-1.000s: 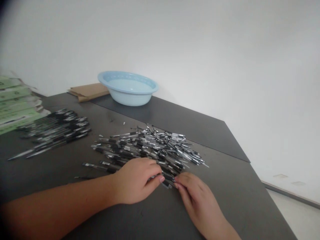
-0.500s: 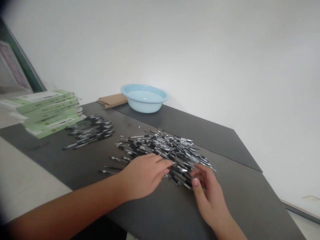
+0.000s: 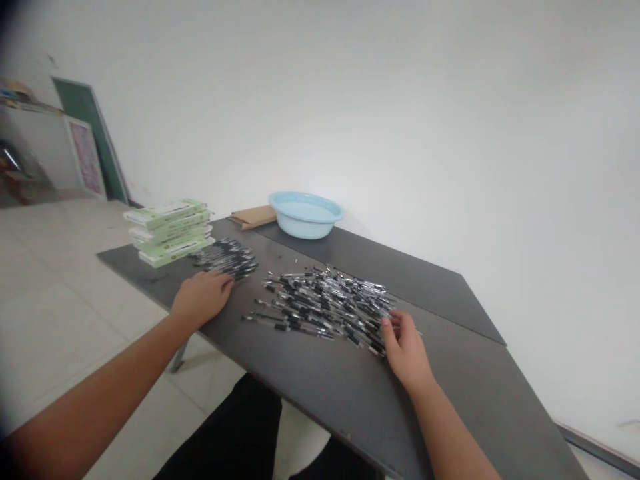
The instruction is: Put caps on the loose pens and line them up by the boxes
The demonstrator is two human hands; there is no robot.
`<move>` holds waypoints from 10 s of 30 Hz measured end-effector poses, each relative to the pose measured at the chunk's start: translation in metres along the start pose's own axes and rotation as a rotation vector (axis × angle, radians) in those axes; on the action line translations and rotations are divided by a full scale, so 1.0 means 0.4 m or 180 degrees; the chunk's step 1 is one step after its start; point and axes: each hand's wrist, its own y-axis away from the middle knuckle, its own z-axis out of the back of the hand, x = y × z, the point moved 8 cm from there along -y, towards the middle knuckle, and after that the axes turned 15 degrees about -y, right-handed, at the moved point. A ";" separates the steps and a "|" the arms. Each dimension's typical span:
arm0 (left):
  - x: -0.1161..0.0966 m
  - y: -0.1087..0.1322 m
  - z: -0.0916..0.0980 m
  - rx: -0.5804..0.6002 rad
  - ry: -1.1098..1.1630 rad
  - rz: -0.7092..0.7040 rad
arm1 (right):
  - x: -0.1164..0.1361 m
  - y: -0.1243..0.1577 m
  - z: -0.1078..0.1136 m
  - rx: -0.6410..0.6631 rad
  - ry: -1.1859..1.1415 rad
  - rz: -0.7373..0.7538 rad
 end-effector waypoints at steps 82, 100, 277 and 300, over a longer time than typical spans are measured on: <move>-0.443 -0.359 -0.111 0.0462 0.1067 -0.1609 | 0.109 -0.481 -0.583 0.2148 0.1373 0.0752; -0.418 -0.374 -0.046 0.0296 0.1070 -0.1167 | 0.110 -0.456 -0.484 0.2005 0.1475 0.0408; -0.490 -0.273 0.008 0.0397 0.2996 -0.1811 | 0.045 -0.525 -0.590 0.2361 0.1583 0.0271; -0.503 -0.253 0.038 0.0241 0.2744 -0.2254 | 0.079 -0.485 -0.626 0.2436 0.1636 0.0820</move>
